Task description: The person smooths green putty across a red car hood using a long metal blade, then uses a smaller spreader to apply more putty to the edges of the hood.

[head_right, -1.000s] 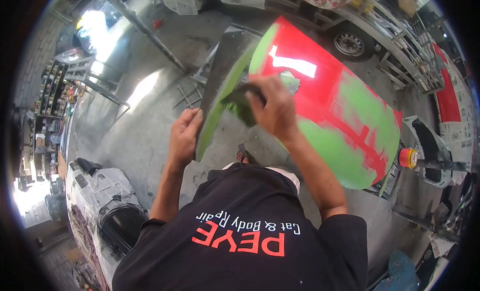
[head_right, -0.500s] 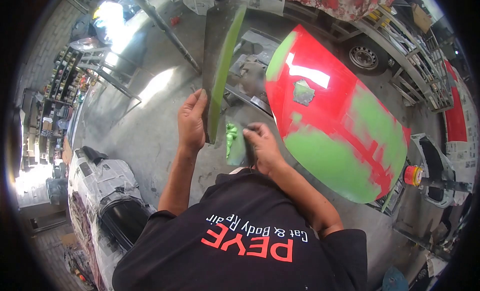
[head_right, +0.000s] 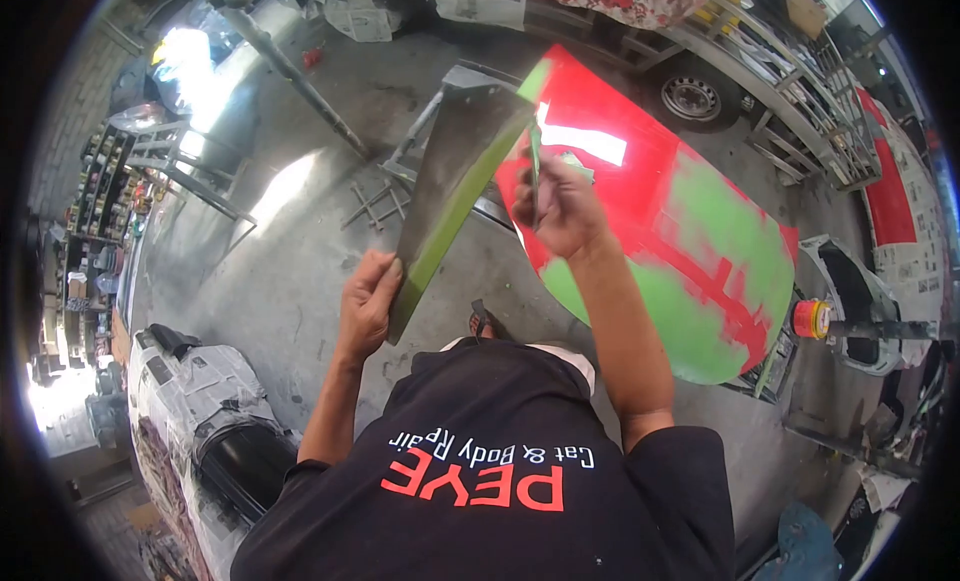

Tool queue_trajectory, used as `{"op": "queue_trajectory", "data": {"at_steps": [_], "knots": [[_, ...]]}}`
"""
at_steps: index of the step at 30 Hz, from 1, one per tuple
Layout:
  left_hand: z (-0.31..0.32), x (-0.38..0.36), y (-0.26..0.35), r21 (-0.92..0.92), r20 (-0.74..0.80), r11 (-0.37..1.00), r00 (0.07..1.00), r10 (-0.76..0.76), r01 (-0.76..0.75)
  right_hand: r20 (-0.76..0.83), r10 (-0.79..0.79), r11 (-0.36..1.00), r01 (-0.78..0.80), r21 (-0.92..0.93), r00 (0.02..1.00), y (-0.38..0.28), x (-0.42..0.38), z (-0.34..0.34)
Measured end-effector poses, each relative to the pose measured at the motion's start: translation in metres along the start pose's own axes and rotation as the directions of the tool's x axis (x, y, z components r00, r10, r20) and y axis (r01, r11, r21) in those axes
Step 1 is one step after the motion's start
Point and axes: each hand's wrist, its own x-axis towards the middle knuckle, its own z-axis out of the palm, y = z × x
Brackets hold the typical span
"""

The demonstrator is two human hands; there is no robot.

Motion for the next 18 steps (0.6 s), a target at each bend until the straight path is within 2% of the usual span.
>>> {"op": "queue_trajectory", "data": {"at_steps": [2, 3, 4, 6, 7, 8, 10, 11, 12, 14, 18], "knots": [[-0.005, -0.008, -0.004, -0.034, -0.004, 0.999, 1.0, -0.03, 0.03, -0.091, -0.268, 0.954, 0.251, -0.167, 0.959, -0.019, -0.002, 0.004], [-0.007, -0.01, -0.003, -0.003, -0.018, 1.0, 1.0, -0.017, 0.017, -0.142, -0.426, 0.881, 0.375, -0.287, 0.893, -0.021, -0.004, 0.011], [-0.008, -0.011, -0.002, 0.029, -0.033, 1.0, 0.999, -0.003, 0.004, -0.141, -0.424, 0.882, 0.372, -0.291, 0.895, -0.026, -0.007, 0.018], [-0.008, -0.013, 0.0, 0.058, -0.039, 0.998, 0.999, 0.006, -0.004, -0.009, -0.624, 0.588, 0.461, -0.664, 0.782, -0.036, -0.016, 0.025], [-0.008, -0.013, 0.0, 0.089, -0.038, 0.996, 0.999, 0.018, -0.015, 0.082, -0.682, 0.449, 0.505, -0.737, 0.727, -0.04, -0.013, 0.025], [-0.008, -0.013, 0.001, 0.089, -0.035, 0.996, 0.999, 0.017, -0.014, 0.079, -0.684, 0.449, 0.504, -0.738, 0.725, -0.043, -0.014, 0.029], [-0.007, -0.013, 0.001, 0.13, -0.047, 0.991, 0.998, 0.047, -0.041, 0.18, -0.772, 0.066, 0.359, -0.931, 0.609, -0.05, -0.019, 0.043], [-0.006, -0.013, 0.003, 0.129, -0.044, 0.991, 0.998, 0.047, -0.041, 0.277, -0.809, -0.146, 0.279, -0.949, 0.519, -0.053, -0.017, 0.041], [-0.005, -0.012, 0.007, 0.15, -0.041, 0.987, 0.998, 0.058, -0.051, 0.277, -0.809, -0.146, 0.278, -0.949, 0.519, -0.054, -0.017, 0.043], [-0.004, -0.011, 0.009, 0.17, -0.039, 0.984, 0.997, 0.064, -0.056, 0.486, -0.756, -0.44, 0.21, -0.873, 0.439, -0.054, -0.017, 0.05], [-0.003, -0.007, 0.008, 0.178, -0.042, 0.98, 0.995, 0.095, -0.086, 0.536, -0.684, -0.475, 0.254, -0.842, 0.495, -0.037, -0.013, 0.045]]}}
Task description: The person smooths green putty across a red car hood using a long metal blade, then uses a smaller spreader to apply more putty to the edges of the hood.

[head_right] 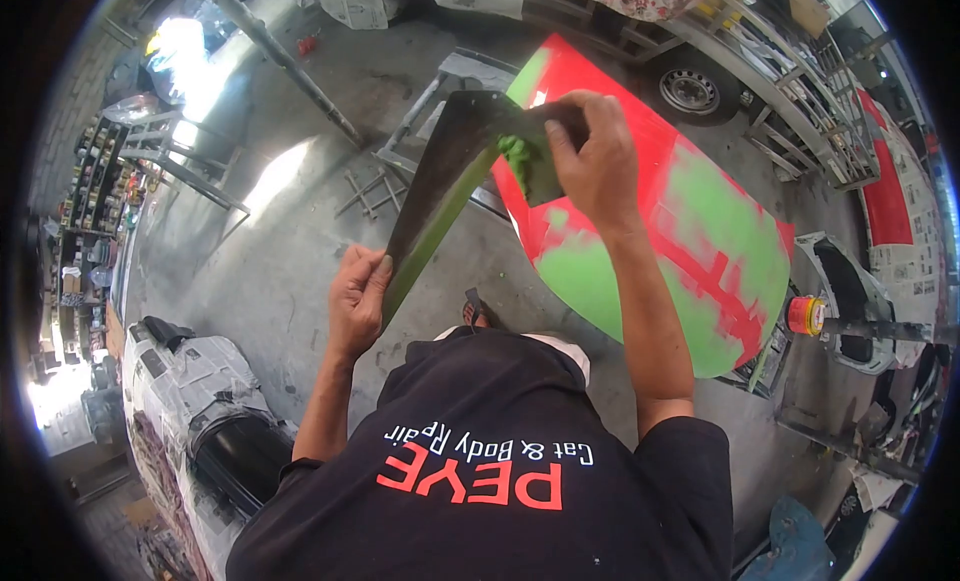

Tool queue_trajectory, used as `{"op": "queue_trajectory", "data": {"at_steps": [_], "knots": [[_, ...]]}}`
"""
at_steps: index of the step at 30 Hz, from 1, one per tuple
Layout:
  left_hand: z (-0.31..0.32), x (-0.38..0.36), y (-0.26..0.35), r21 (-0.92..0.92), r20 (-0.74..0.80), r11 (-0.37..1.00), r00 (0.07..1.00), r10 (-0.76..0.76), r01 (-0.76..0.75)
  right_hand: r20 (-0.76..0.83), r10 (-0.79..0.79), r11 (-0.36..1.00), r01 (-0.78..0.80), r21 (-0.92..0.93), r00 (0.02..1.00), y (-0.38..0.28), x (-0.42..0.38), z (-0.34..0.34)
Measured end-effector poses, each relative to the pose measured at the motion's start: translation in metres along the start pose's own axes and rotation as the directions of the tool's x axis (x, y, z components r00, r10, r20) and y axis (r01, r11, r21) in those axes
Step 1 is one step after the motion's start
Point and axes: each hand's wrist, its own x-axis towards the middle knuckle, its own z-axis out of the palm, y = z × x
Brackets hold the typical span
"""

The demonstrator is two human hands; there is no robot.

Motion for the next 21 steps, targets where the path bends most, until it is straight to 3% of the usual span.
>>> {"op": "queue_trajectory", "data": {"at_steps": [3, 6, 11, 16, 20, 21], "knots": [[0.006, 0.007, 0.0, -0.022, -0.025, 1.0, 0.999, -0.022, 0.021, 0.087, -0.118, 0.993, 0.116, 0.036, 0.989, -0.017, -0.025, 0.017], [0.009, 0.015, -0.003, -0.026, -0.059, 0.998, 0.997, -0.051, 0.049, 0.18, -0.079, 0.992, 0.058, 0.116, 0.981, -0.039, -0.061, 0.036], [0.014, 0.03, -0.008, -0.039, -0.127, 0.996, 0.989, -0.08, 0.076, 0.283, -0.15, 0.978, 0.1, 0.185, 0.947, -0.081, -0.114, 0.055], [0.012, 0.041, -0.012, -0.224, -0.158, 0.961, 0.968, -0.197, 0.159, 0.37, -0.272, 0.943, 0.168, 0.288, 0.889, -0.09, -0.124, 0.054], [0.004, 0.037, -0.013, -0.275, -0.127, 0.945, 0.968, -0.218, 0.177, 0.19, 0.087, 0.905, -0.157, 0.396, 0.978, -0.065, -0.075, 0.04], [0.002, 0.033, -0.012, -0.299, -0.104, 0.934, 0.966, -0.236, 0.196, 0.099, 0.057, 0.949, -0.085, 0.303, 0.993, -0.049, -0.058, 0.035]]}}
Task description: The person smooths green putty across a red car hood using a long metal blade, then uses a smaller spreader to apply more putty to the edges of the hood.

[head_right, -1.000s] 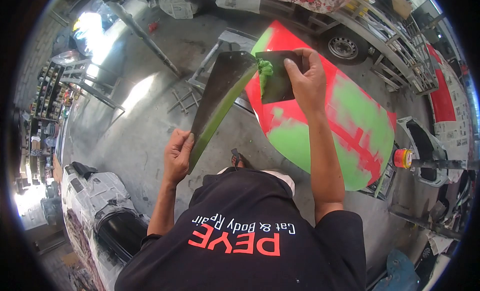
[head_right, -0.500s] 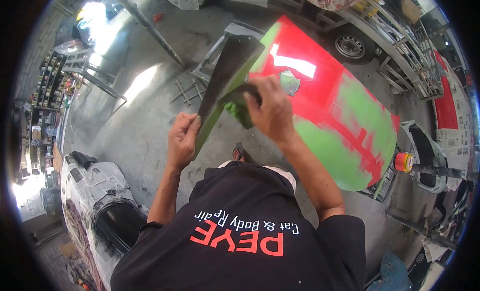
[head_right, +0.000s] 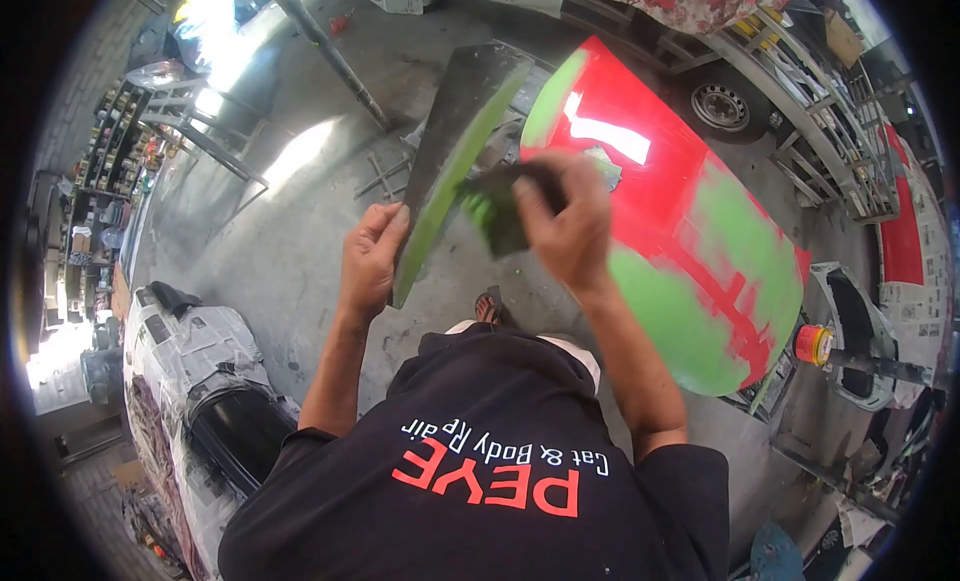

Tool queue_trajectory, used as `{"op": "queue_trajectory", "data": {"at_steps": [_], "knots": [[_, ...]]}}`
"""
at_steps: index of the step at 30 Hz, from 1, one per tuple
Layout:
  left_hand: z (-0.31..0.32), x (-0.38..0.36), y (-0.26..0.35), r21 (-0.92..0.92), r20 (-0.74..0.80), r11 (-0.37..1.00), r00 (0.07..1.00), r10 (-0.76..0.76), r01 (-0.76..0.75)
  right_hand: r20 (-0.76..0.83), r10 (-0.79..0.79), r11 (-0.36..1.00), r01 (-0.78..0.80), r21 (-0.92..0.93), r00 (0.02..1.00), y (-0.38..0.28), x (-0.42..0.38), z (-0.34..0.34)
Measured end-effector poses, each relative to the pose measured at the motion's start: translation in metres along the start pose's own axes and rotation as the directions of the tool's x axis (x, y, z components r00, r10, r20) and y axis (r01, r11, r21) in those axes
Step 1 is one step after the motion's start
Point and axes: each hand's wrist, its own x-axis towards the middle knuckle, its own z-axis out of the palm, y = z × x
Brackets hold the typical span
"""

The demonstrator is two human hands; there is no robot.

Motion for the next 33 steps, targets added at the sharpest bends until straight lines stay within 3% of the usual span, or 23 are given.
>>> {"op": "queue_trajectory", "data": {"at_steps": [1, 2, 3, 4, 6, 7, 9, 13, 14, 16, 19, 21, 22, 23, 25, 26, 27, 29, 33], "knots": [[-0.001, -0.003, 0.001, -0.022, 0.018, 0.999, 1.0, -0.025, 0.025, -0.05, -0.011, 0.997, 0.007, -0.08, 0.999, 0.013, 0.016, -0.011], [-0.002, -0.007, 0.004, -0.022, 0.021, 0.999, 0.999, -0.025, 0.025, -0.126, 0.043, 0.997, -0.036, 0.063, 0.991, 0.01, 0.033, -0.019], [-0.002, -0.01, 0.008, -0.023, 0.035, 0.999, 0.999, -0.031, 0.032, -0.182, 0.028, 0.999, -0.031, -0.01, 0.983, 0.012, 0.048, -0.028], [-0.003, -0.013, 0.012, -0.024, 0.049, 0.999, 0.998, -0.036, 0.037, -0.21, -0.016, 0.995, -0.006, -0.103, 0.978, 0.019, 0.06, -0.037], [-0.005, -0.016, 0.017, -0.013, 0.071, 0.999, 0.997, -0.028, 0.029, -0.201, -0.007, 0.998, -0.004, -0.057, 0.98, 0.032, 0.075, -0.042], [-0.005, -0.017, 0.019, -0.001, 0.089, 1.0, 0.996, -0.023, 0.024, -0.188, 0.003, 1.0, -0.004, -0.008, 0.982, 0.037, 0.079, -0.043], [-0.003, -0.017, 0.023, 0.005, 0.089, 1.0, 0.996, -0.026, 0.025, -0.159, -0.06, 0.994, 0.044, -0.101, 0.985, 0.04, 0.073, -0.036], [0.002, -0.001, 0.009, -0.057, 0.02, 0.993, 0.994, -0.105, 0.106, 0.129, -0.271, 0.938, 0.292, -0.185, 0.954, 0.016, 0.018, 0.007], [0.004, 0.005, 0.005, -0.055, 0.017, 0.993, 0.994, -0.104, 0.105, 0.178, -0.262, 0.951, 0.286, -0.122, 0.948, 0.004, -0.002, 0.019], [0.008, 0.019, 0.001, -0.279, -0.055, 0.957, 0.994, -0.094, 0.075, 0.287, -0.244, 0.966, 0.257, -0.006, 0.926, -0.013, -0.039, 0.036], [0.005, 0.033, 0.005, -0.336, -0.087, 0.941, 0.993, -0.077, 0.044, 0.37, -0.211, 0.977, 0.201, 0.067, 0.905, -0.023, -0.061, 0.041], [0.003, 0.039, 0.006, -0.391, -0.075, 0.92, 0.995, -0.069, 0.034, 0.208, 0.164, 0.954, -0.208, 0.214, 0.964, -0.022, -0.062, 0.043], [0.003, 0.041, 0.01, -0.458, -0.049, 0.888, 0.996, -0.072, 0.042, 0.271, 0.422, 0.786, -0.499, 0.365, 0.865, -0.025, -0.061, 0.041], [0.004, 0.044, 0.012, -0.524, -0.021, 0.85, 0.997, -0.073, 0.051, 0.265, 0.421, 0.787, -0.494, 0.369, 0.868, -0.017, -0.064, 0.044], [0.007, 0.05, 0.008, -0.559, 0.007, 0.828, 0.999, -0.048, 0.044, 0.439, 0.639, 0.347, -0.746, 0.568, 0.632, 0.014, -0.081, 0.056], [0.009, 0.051, 0.007, -0.596, 0.03, 0.802, 0.999, -0.03, 0.042, 0.518, 0.667, 0.271, -0.822, 0.501, 0.536, 0.023, -0.09, 0.06], [0.013, 0.052, 0.007, -0.597, 0.039, 0.801, 0.999, -0.028, 0.046, 0.511, 0.67, 0.273, -0.819, 0.505, 0.539, 0.017, -0.09, 0.058], [0.02, 0.051, 0.008, -0.568, 0.047, 0.822, 0.999, -0.014, 0.039, 0.776, 0.605, -0.169, -0.924, 0.343, 0.178, 0.003, -0.086, 0.057], [0.03, 0.045, 0.003, -0.484, 0.054, 0.874, 0.999, -0.007, 0.032, 0.863, 0.473, -0.298, -0.89, 0.345, 0.177, 0.001, -0.079, 0.061]]}}
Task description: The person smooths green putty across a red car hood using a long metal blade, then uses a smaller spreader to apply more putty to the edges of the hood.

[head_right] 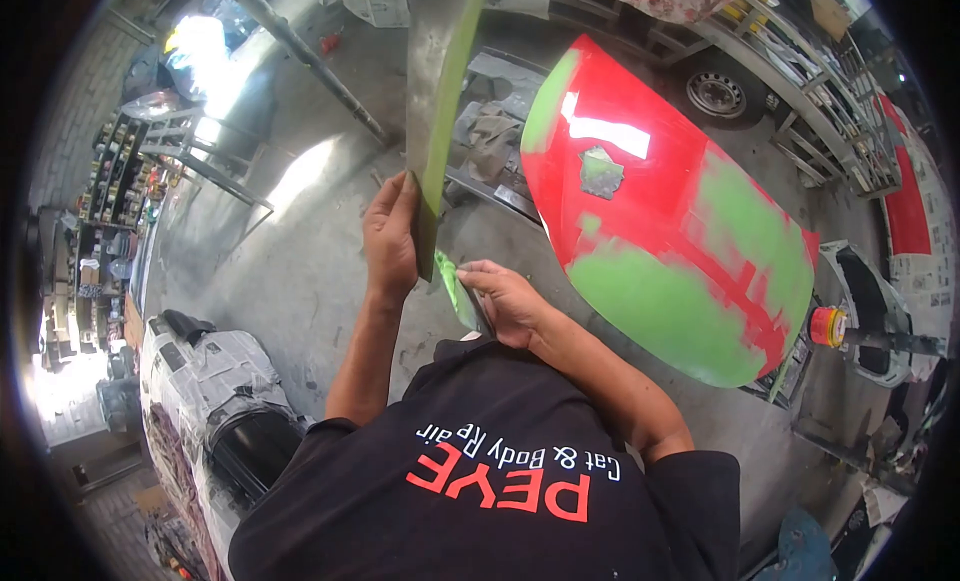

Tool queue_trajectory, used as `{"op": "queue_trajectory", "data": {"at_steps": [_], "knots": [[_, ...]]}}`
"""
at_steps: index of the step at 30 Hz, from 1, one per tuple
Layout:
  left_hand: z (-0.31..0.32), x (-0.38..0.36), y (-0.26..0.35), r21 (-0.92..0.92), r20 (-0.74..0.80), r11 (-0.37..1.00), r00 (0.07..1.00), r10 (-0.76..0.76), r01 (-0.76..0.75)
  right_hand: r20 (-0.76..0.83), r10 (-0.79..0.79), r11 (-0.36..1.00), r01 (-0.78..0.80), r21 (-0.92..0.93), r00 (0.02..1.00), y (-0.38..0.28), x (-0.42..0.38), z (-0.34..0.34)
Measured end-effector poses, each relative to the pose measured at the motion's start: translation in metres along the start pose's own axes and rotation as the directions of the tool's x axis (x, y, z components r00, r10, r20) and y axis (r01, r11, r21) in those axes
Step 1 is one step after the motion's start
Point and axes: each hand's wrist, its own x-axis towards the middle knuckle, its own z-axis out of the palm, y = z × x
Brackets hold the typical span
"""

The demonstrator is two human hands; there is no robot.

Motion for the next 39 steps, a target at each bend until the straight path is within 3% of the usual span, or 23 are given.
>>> {"op": "queue_trajectory", "data": {"at_steps": [1, 2, 3, 4, 6, 10, 11, 13, 14, 15, 16, 18, 21, 24, 28, 31, 34, 36, 39], "knots": [[-0.001, -0.003, -0.002, 0.14, 0.006, 0.99, 1.0, 0.026, -0.026, 0.037, -0.033, 0.999, 0.033, 0.0, 0.999, -0.007, 0.001, 0.001], [-0.003, -0.007, -0.005, 0.276, 0.016, 0.96, 0.999, 0.05, -0.053, -0.046, -0.083, 0.997, 0.083, 0.003, 0.995, -0.015, 0.0, 0.004], [-0.011, -0.011, -0.011, 0.424, 0.059, 0.9, 0.994, 0.087, -0.104, 0.083, -0.086, 0.994, 0.08, 0.076, 0.993, -0.026, 0.006, -0.013], [-0.02, -0.017, -0.012, 0.421, 0.068, 0.901, 0.995, 0.077, -0.099, 0.209, -0.1, 0.986, 0.069, 0.15, 0.973, -0.041, 0.01, -0.034], [-0.038, -0.031, -0.012, 0.605, 0.217, 0.789, 0.975, -0.036, -0.106, 0.093, -0.165, 0.951, 0.134, 0.277, 0.982, -0.081, -0.006, -0.03], [-0.079, -0.058, -0.019, 0.642, 0.266, 0.766, 0.938, -0.221, -0.001, 0.113, -0.441, 0.876, 0.4, 0.271, 0.89, -0.135, -0.029, -0.066], [-0.089, -0.063, -0.025, 0.66, 0.218, 0.75, 0.95, -0.225, 0.026, 0.167, -0.529, 0.84, 0.485, 0.246, 0.832, -0.14, -0.036, -0.077], [-0.108, -0.07, -0.044, 0.674, 0.171, 0.737, 0.959, -0.225, 0.052, 0.189, -0.556, 0.827, 0.517, 0.222, 0.809, -0.145, -0.049, -0.095], [-0.119, -0.073, -0.057, 0.651, 0.072, 0.747, 0.969, -0.238, 0.135, 0.221, -0.571, 0.82, 0.537, 0.199, 0.79, -0.145, -0.049, -0.101], [-0.129, -0.075, -0.068, 0.621, -0.03, 0.754, 0.967, -0.251, 0.215, -0.08, -0.643, 0.753, 0.647, 0.119, 0.762, -0.133, -0.047, -0.106], [-0.136, -0.076, -0.078, 0.622, -0.035, 0.752, 0.967, -0.252, 0.218, -0.079, -0.639, 0.755, 0.644, 0.122, 0.765, -0.122, -0.042, -0.115], [-0.149, -0.076, -0.097, 0.63, -0.134, 0.733, 0.966, -0.223, 0.257, -0.346, -0.593, 0.79, 0.61, -0.071, 0.727, -0.101, -0.032, -0.136], [-0.176, -0.069, -0.137, 0.6, -0.241, 0.728, 0.943, -0.23, 0.331, -0.459, -0.478, 0.855, 0.516, -0.048, 0.749, -0.064, -0.026, -0.161], [-0.195, -0.052, -0.168, 0.525, -0.292, 0.74, 0.906, -0.307, 0.42, -0.483, -0.42, 0.878, 0.48, 0.001, 0.769, -0.039, -0.031, -0.165], [-0.17, -0.018, -0.172, 0.576, -0.324, 0.692, 0.899, -0.295, 0.435, -0.502, -0.444, 0.848, 0.529, 0.032, 0.742, -0.025, -0.032, -0.173], [-0.171, 0.01, -0.189, 0.634, -0.316, 0.662, 0.915, -0.252, 0.401, -0.509, -0.444, 0.844, 0.536, 0.04, 0.737, -0.026, -0.033, -0.176], [-0.174, 0.044, -0.202, 0.64, -0.291, 0.652, 0.913, -0.285, 0.407, -0.523, -0.438, 0.849, 0.528, 0.027, 0.731, -0.025, -0.03, -0.185], [-0.179, 0.072, -0.21, 0.561, -0.291, 0.674, 0.876, -0.384, 0.482, -0.526, -0.435, 0.855, 0.518, 0.014, 0.731, -0.029, -0.03, -0.187], [-0.192, 0.114, -0.218, 0.609, -0.249, 0.657, 0.893, -0.375, 0.446, -0.568, -0.427, 0.858, 0.514, -0.008, 0.704, -0.024, -0.028, -0.186]]}}
